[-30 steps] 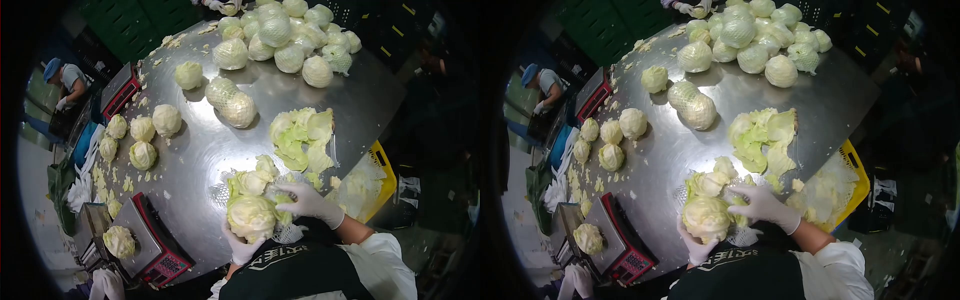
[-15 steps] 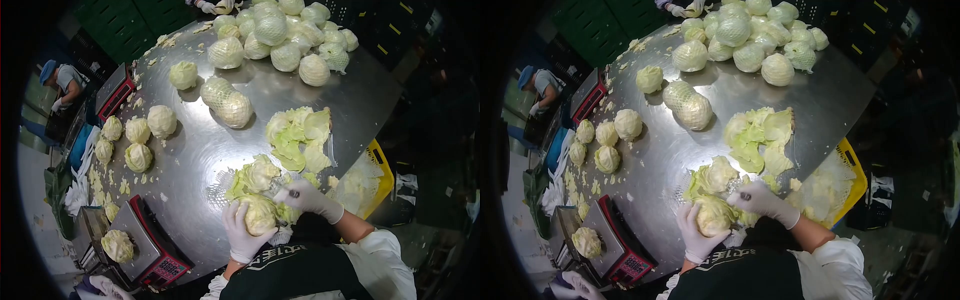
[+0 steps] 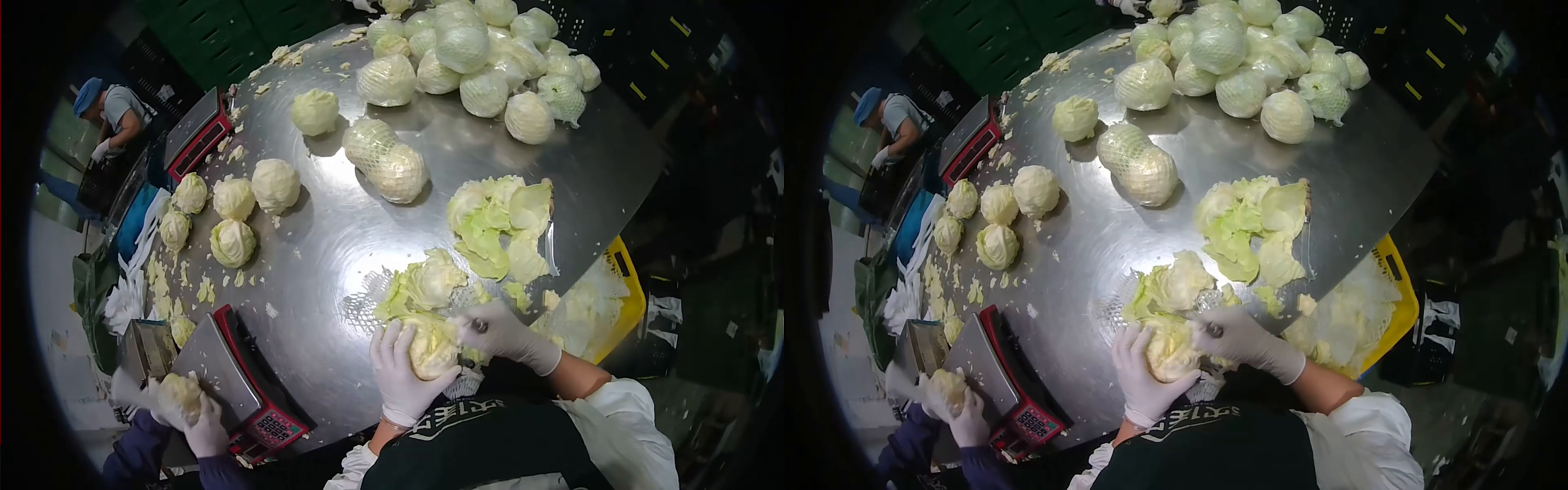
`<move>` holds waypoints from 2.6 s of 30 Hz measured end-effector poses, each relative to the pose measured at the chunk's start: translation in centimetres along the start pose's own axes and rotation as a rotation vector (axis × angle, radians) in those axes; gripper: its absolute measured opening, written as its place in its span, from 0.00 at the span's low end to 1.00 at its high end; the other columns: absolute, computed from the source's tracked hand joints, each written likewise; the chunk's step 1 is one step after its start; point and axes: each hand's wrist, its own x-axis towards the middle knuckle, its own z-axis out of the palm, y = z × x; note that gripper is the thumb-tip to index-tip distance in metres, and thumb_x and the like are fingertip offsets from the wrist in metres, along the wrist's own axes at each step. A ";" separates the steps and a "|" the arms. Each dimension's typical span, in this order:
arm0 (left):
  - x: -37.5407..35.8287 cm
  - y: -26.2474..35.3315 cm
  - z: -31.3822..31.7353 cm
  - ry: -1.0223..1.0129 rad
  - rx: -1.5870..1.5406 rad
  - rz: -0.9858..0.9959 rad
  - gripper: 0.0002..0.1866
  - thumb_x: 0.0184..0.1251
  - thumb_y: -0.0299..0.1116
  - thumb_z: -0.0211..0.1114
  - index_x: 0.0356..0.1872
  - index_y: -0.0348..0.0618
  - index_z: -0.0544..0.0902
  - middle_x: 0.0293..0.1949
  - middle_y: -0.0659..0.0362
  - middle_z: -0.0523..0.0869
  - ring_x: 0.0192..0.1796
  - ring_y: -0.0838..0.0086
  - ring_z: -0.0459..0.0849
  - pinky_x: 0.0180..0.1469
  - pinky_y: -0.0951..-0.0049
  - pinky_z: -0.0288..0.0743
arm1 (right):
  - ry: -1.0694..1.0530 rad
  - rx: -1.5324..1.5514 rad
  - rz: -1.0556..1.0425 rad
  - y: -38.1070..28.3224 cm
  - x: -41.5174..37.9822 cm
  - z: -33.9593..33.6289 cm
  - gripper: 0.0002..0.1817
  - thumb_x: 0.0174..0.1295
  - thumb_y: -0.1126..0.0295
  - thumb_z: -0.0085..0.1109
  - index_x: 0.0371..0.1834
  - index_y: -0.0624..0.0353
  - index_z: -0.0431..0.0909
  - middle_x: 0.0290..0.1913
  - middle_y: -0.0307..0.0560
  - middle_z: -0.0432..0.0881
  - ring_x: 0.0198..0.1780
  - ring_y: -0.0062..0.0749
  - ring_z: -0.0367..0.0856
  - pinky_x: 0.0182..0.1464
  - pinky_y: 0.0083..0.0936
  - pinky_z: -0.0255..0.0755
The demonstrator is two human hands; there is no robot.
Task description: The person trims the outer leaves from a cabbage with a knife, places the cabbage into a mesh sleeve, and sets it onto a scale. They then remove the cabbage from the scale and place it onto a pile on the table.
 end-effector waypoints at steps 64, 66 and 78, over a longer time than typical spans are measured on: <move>-1.5 -11.4 -4.2 0.184 -2.380 -0.952 0.46 0.64 0.76 0.48 0.79 0.63 0.60 0.79 0.56 0.64 0.76 0.52 0.65 0.68 0.40 0.71 | 0.025 -0.064 -0.295 -7.0 4.6 4.7 0.42 0.56 0.63 0.77 0.73 0.65 0.69 0.67 0.58 0.76 0.63 0.44 0.82 0.64 0.34 0.76; -0.9 -10.6 -4.4 0.240 -2.310 -1.102 0.47 0.63 0.76 0.49 0.79 0.63 0.60 0.79 0.56 0.63 0.76 0.52 0.65 0.67 0.39 0.70 | -0.011 -0.071 -0.301 -7.9 5.0 5.6 0.42 0.56 0.63 0.77 0.73 0.64 0.68 0.68 0.59 0.75 0.64 0.47 0.81 0.64 0.35 0.75; 4.1 -19.9 -10.1 0.761 -1.875 -0.902 0.46 0.62 0.67 0.68 0.76 0.56 0.63 0.76 0.53 0.61 0.72 0.52 0.70 0.64 0.45 0.79 | -0.216 0.050 0.275 -3.4 2.5 3.0 0.29 0.58 0.61 0.74 0.62 0.59 0.81 0.44 0.43 0.83 0.43 0.23 0.81 0.47 0.21 0.74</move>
